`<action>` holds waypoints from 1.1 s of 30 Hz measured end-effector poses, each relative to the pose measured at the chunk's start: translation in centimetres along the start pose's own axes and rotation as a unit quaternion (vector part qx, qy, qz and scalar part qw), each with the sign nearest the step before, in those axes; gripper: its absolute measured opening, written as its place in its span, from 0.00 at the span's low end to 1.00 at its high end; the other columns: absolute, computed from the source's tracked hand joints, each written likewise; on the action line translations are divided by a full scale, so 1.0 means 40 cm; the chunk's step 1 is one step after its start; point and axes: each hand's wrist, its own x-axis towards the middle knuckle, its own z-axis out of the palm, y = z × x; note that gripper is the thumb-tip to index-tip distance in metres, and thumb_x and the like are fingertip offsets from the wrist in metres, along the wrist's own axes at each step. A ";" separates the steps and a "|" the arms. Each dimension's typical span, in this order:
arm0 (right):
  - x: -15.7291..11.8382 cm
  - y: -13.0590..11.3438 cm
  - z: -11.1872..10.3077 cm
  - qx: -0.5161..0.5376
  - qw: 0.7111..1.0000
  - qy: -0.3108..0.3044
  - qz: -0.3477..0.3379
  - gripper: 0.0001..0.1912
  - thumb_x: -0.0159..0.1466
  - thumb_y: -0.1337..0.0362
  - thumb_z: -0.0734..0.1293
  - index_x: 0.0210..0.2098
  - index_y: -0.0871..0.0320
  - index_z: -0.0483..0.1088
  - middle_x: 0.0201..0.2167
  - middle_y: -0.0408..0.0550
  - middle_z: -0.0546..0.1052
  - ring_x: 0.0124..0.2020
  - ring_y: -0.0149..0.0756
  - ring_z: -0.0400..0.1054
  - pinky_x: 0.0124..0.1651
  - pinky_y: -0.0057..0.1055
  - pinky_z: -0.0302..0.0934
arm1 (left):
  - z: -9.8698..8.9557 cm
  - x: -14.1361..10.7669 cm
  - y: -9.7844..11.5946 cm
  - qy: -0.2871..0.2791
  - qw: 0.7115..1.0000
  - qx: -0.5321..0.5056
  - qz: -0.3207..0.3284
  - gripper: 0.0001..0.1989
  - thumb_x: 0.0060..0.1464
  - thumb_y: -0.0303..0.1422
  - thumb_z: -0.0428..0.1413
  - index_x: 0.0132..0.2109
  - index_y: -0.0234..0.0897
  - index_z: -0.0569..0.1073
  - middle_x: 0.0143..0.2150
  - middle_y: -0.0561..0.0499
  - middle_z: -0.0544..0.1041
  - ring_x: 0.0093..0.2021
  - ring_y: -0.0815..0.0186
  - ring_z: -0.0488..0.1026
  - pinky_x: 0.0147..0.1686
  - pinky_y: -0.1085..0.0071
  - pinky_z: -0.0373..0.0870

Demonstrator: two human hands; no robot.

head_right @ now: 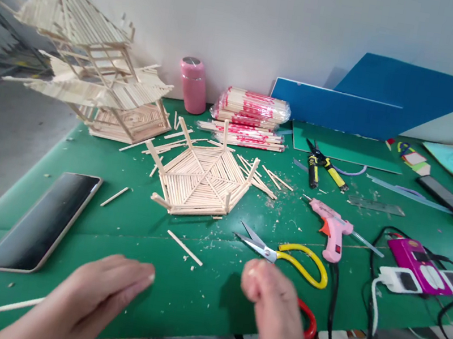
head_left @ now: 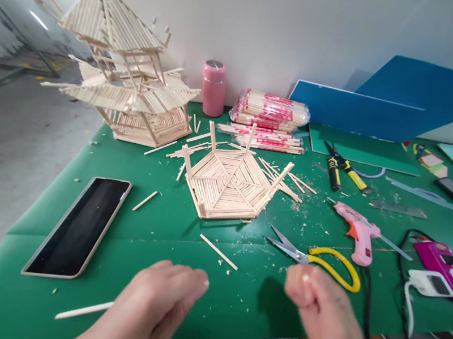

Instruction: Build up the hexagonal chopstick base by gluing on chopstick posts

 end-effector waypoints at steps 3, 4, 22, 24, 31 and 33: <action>0.034 0.016 -0.054 -0.081 0.993 0.083 0.013 0.15 0.63 0.55 0.55 0.25 0.55 0.63 0.21 0.43 0.64 0.23 0.32 0.60 0.26 0.28 0.58 | 0.025 0.025 -0.035 0.002 0.990 0.136 0.035 0.14 0.58 0.30 0.42 0.34 0.38 0.71 0.22 0.52 0.70 0.23 0.68 0.66 0.25 0.71 0.60; 0.043 0.015 -0.060 -0.123 0.989 0.076 0.008 0.13 0.62 0.56 0.57 0.29 0.56 0.66 0.24 0.44 0.67 0.26 0.33 0.62 0.27 0.28 0.59 | 0.039 0.039 -0.040 0.002 0.985 0.166 0.044 0.15 0.58 0.30 0.40 0.33 0.37 0.72 0.21 0.52 0.69 0.22 0.68 0.66 0.25 0.71 0.59; 0.102 -0.003 0.106 -0.044 0.993 -0.104 0.019 0.10 0.60 0.59 0.61 0.35 0.59 0.67 0.28 0.44 0.73 0.27 0.30 0.66 0.30 0.26 0.61 | 0.076 0.061 -0.021 0.009 0.939 -0.237 -0.249 0.13 0.55 0.37 0.48 0.28 0.34 0.69 0.19 0.56 0.66 0.18 0.74 0.60 0.19 0.77 0.57; 0.093 -0.013 0.107 0.056 0.990 -0.111 0.060 0.09 0.59 0.59 0.63 0.33 0.58 0.67 0.25 0.42 0.73 0.25 0.28 0.65 0.28 0.24 0.60 | 0.081 0.074 -0.009 0.008 0.896 -0.333 -0.294 0.14 0.54 0.39 0.50 0.26 0.33 0.68 0.19 0.57 0.64 0.17 0.76 0.58 0.18 0.77 0.54; 0.069 -0.023 0.117 0.102 0.992 -0.071 0.037 0.07 0.57 0.61 0.65 0.28 0.58 0.71 0.23 0.41 0.73 0.27 0.29 0.66 0.32 0.25 0.61 | 0.103 0.092 0.016 0.032 0.842 -0.441 -0.309 0.12 0.49 0.37 0.55 0.28 0.32 0.73 0.20 0.55 0.70 0.20 0.73 0.64 0.22 0.76 0.57; 0.067 -0.021 0.119 0.072 0.996 -0.056 0.010 0.07 0.58 0.62 0.65 0.28 0.57 0.72 0.24 0.42 0.73 0.28 0.30 0.67 0.33 0.26 0.62 | 0.104 0.091 0.020 0.033 0.836 -0.447 -0.316 0.11 0.49 0.37 0.55 0.28 0.32 0.73 0.21 0.54 0.72 0.19 0.73 0.66 0.22 0.76 0.58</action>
